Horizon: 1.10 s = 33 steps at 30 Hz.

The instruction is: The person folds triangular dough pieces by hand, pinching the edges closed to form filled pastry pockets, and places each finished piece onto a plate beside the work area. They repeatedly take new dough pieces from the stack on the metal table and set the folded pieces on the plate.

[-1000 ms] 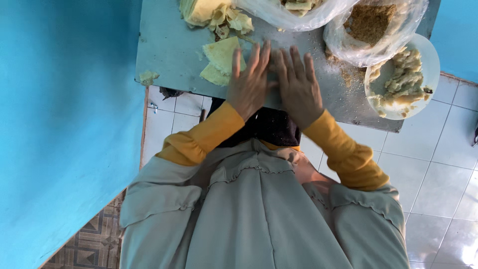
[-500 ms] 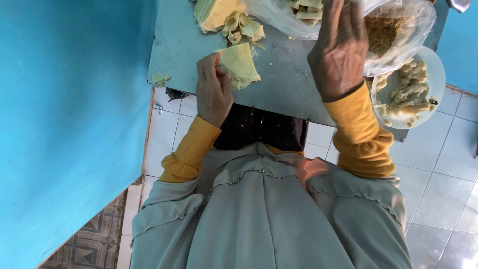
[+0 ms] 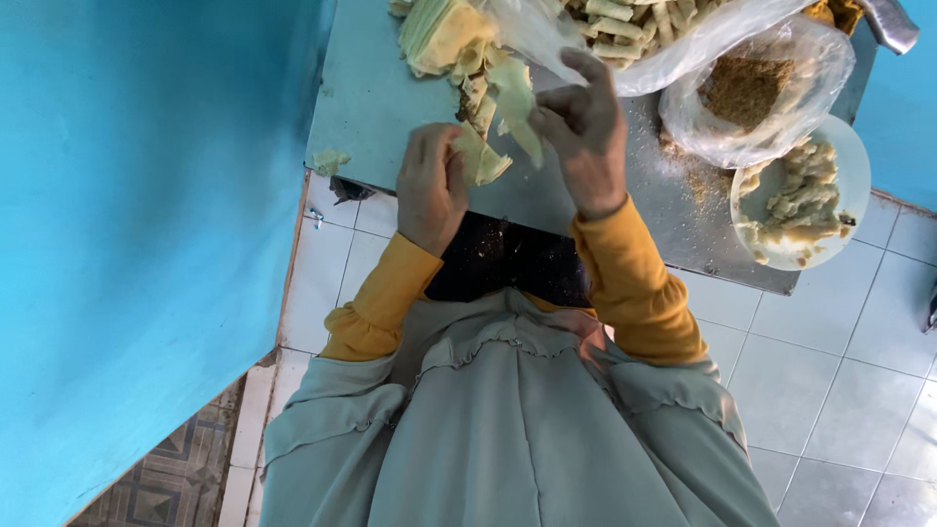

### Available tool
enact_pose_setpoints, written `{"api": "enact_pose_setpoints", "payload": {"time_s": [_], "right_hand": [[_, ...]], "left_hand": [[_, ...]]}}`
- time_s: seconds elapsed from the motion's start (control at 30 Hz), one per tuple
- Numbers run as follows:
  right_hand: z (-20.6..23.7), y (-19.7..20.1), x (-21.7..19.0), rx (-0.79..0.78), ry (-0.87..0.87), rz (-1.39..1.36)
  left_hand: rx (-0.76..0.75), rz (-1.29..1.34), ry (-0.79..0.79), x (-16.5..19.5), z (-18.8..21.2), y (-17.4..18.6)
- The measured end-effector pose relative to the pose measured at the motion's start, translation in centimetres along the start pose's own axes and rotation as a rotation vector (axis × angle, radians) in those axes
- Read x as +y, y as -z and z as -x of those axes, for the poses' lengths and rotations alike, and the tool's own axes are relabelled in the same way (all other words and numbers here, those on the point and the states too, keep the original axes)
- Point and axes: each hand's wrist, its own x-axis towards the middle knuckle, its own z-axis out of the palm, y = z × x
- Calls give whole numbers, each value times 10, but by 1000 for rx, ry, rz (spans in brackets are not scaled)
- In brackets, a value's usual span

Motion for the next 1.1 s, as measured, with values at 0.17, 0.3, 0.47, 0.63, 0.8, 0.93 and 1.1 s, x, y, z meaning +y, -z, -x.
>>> {"api": "enact_pose_setpoints", "payload": {"time_s": [0.17, 0.3, 0.47, 0.63, 0.8, 0.93, 1.1], "right_hand": [[34, -6, -30, 82, -123, -156], [50, -11, -37, 96, -160, -124], [59, 5, -33, 129, -219, -166], [67, 2, -23, 142, -215, -222], [68, 24, -22, 318, -314, -694], [74, 59, -36, 420, -82, -674], [83, 47, -49, 42, 293, 762]], "left_hand": [[-193, 470, 377, 31, -3, -28], [-166, 554, 293, 41, 6, -45], [-177, 702, 311, 41, 15, -50], [-226, 548, 355, 34, 26, -54], [-134, 541, 490, 9, 29, -64], [16, 592, 368, -18, 11, -44], [133, -148, -132, -9, 8, -18]]}}
